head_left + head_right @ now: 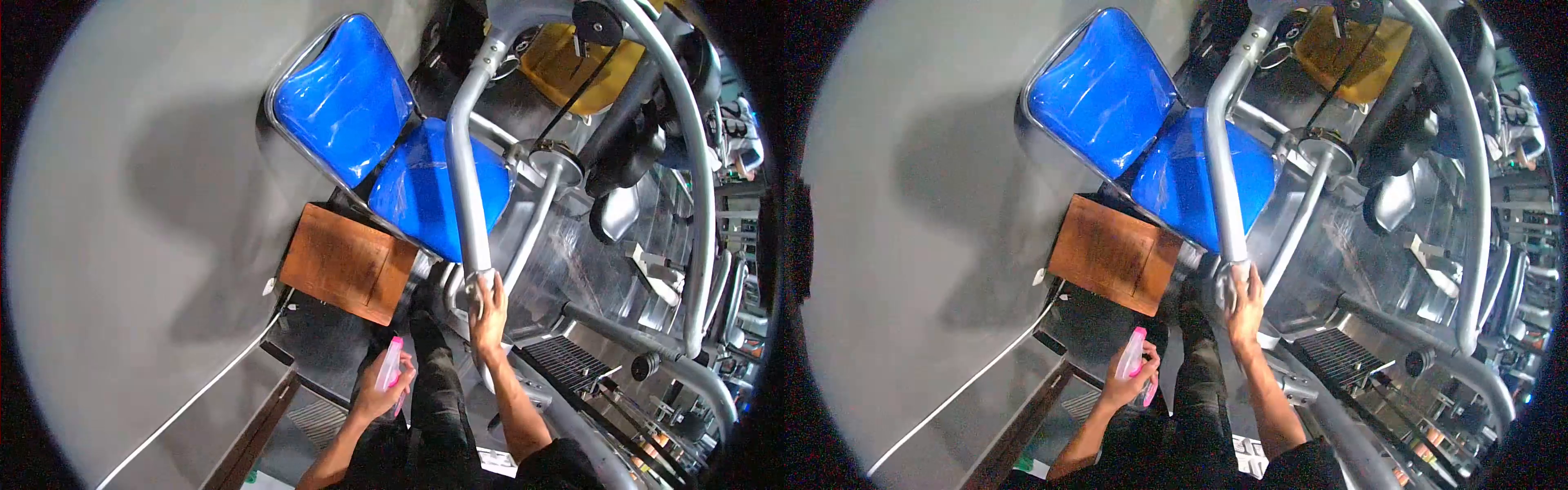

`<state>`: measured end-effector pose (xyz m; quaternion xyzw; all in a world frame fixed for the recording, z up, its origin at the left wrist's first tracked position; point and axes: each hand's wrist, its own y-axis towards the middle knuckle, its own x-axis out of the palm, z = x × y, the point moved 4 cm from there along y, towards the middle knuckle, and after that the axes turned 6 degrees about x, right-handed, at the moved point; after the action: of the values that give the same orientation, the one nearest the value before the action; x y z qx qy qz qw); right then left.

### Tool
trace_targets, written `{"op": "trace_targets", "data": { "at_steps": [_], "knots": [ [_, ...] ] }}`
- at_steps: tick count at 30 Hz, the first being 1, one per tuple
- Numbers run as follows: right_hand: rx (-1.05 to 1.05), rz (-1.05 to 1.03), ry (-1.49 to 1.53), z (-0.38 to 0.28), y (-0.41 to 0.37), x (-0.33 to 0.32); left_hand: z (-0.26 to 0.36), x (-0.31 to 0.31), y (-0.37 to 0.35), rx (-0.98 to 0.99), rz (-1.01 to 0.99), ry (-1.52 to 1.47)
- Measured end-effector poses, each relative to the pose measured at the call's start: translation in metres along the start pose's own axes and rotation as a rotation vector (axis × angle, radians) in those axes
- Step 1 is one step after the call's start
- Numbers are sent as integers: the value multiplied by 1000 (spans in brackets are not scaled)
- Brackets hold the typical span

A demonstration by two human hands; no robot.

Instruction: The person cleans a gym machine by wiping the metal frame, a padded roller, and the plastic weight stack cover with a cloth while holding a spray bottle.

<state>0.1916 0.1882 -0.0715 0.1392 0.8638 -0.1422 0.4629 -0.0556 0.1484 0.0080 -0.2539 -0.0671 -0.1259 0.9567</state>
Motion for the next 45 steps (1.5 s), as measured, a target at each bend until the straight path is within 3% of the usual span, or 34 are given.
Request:
{"op": "trace_targets", "data": {
  "at_steps": [6,8,10,18,22,26,28,34,36,45],
  "knots": [
    [-118,219,216,-54,132,-5,19,-20,-1,36,-86,167],
    [-33,196,68,-58,164,15,12,-30,-1,32,-81,112],
    [37,178,111,-59,172,24,12,-40,0,29,-77,53],
    [-79,113,-20,-37,67,0,21,-55,18,31,-139,74],
    [26,61,12,-24,11,-16,26,-54,33,60,-178,67],
    [95,120,153,-8,10,-8,36,-50,53,58,-168,79],
    [151,75,197,-11,31,-5,38,-45,65,30,-176,84],
    [-60,176,209,-60,139,-2,48,-19,101,27,-129,71],
    [-114,178,32,-70,180,16,57,-9,110,-11,-113,94],
    [-193,154,-71,-127,342,29,72,-4,141,-39,-24,58]
  ]
}}
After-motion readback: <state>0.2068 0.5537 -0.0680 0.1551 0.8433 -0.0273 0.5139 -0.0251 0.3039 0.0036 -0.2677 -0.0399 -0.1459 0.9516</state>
